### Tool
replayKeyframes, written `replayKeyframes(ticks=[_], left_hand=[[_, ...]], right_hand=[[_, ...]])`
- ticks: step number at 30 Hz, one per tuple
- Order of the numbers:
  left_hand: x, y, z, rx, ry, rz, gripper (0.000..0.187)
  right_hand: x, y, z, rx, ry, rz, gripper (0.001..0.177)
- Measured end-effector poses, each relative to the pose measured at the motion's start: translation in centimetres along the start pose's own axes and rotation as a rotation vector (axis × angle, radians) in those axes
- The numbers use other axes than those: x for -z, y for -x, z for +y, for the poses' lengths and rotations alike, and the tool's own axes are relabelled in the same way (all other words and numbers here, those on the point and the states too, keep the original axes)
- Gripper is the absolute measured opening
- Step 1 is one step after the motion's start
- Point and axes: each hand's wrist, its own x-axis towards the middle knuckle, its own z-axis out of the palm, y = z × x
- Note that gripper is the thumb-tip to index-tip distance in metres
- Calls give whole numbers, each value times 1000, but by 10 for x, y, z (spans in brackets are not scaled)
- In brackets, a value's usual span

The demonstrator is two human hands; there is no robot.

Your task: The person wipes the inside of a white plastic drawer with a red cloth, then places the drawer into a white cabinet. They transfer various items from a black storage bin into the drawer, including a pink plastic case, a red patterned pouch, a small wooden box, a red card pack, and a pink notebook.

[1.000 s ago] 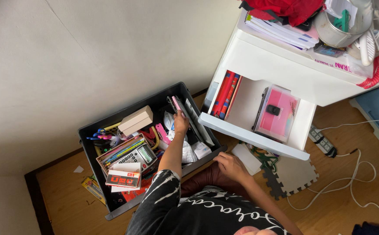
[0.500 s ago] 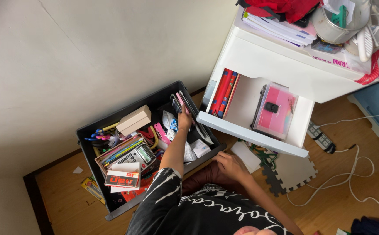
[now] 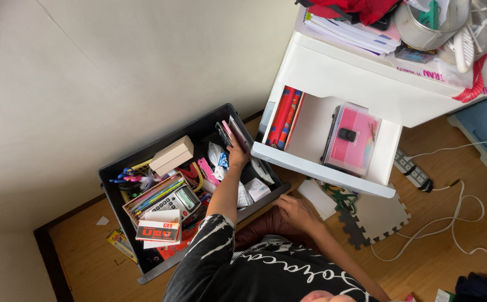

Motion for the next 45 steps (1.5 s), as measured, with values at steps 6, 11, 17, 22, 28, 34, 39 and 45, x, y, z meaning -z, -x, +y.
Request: replayKeyframes(ticks=[6, 11, 17, 22, 28, 34, 39, 45], left_hand=[[-8, -3, 10, -22, -110, 32, 93], [-12, -7, 22, 16, -243, -21, 40], [3, -4, 7, 96, -118, -29, 39], [23, -3, -4, -125, -152, 196, 50], [52, 16, -10, -236, 57, 270, 65], [89, 50, -24, -192, 282, 224, 66], [126, 92, -30, -179, 530, 166, 69], [177, 146, -18, -123, 690, 72, 75]], right_hand=[[1, 10, 11, 21, -20, 40, 26], [-1, 21, 26, -23, 38, 36, 23], [-2, 24, 21, -31, -14, 29, 26], [2, 12, 0, 19, 17, 36, 23], [1, -5, -30, 13, 33, 3, 19], [-12, -14, -46, 65, -61, 102, 16], [-41, -32, -36, -56, -208, 150, 19], [-65, -73, -31, -115, -454, 74, 55]])
